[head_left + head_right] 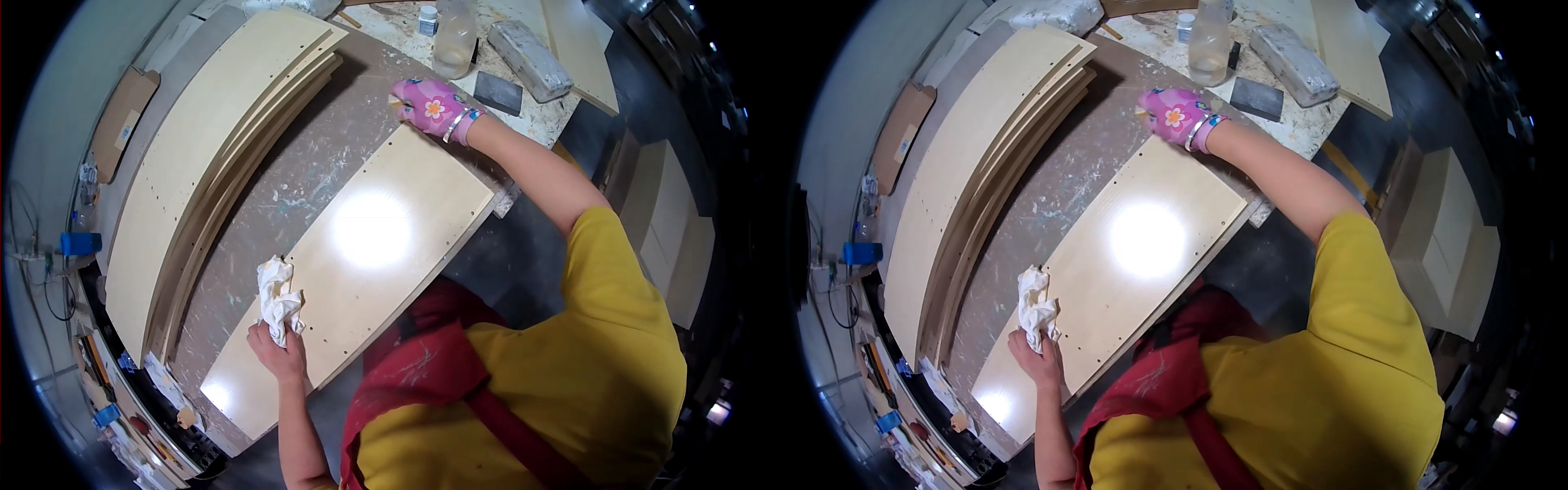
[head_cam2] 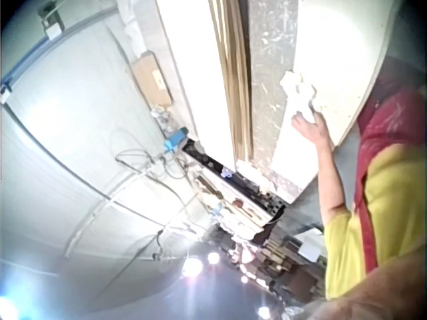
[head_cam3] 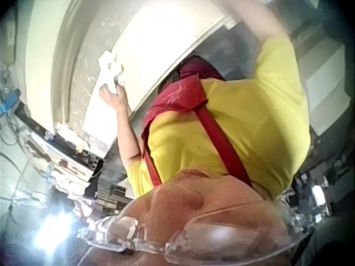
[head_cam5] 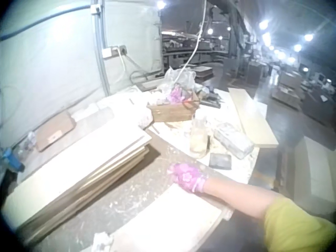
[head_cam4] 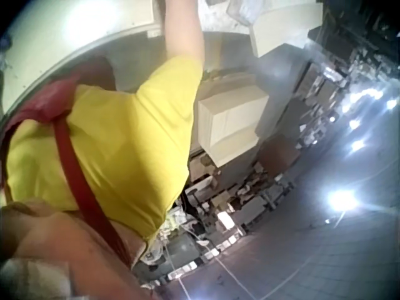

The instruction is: The person applies a liquid finish to a rectangular wooden board using a sponge and wipes the surface with a white cloth. They repeatedly dip the sponge into a container and spread the finish across the board, then wipe it down, flipping the board over to treat the other side.

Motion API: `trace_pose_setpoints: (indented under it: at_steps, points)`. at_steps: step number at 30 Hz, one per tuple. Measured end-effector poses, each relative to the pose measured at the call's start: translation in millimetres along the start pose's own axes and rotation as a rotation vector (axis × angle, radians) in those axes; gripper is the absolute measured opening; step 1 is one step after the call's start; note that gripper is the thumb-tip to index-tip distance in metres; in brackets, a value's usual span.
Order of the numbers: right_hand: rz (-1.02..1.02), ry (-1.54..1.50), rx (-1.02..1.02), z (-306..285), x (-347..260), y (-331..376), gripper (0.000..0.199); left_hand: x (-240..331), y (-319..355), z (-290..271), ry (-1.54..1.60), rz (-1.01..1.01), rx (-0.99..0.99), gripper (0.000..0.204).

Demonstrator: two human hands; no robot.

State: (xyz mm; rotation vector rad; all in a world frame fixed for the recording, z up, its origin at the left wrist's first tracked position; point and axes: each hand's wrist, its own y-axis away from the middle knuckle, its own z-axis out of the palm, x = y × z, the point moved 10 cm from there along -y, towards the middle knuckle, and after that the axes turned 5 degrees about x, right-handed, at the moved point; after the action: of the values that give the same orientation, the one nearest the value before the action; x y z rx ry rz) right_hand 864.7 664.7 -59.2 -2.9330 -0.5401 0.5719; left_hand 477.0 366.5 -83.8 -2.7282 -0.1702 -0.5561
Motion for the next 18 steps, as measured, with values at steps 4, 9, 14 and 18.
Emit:
trace_pose_setpoints:
  at_steps: [4,9,14,18]
  points:
    - [-0.073,0.1,0.024,12.0,5.4,-6.2,0.023,1.5,-1.4,-0.9,-0.002,0.012,0.001,0.033]
    - [0.013,-0.019,0.03,6.0,9.8,4.6,0.024,2.2,0.0,0.2,0.02,-0.001,0.003,0.033]
    - [0.092,-0.073,0.067,-0.7,23.3,6.0,0.03,-2.7,-0.6,1.0,0.012,-0.004,0.004,0.033]
    - [0.133,-0.109,0.059,9.9,28.3,10.1,0.036,-1.2,0.5,0.5,0.027,0.013,0.014,0.034]
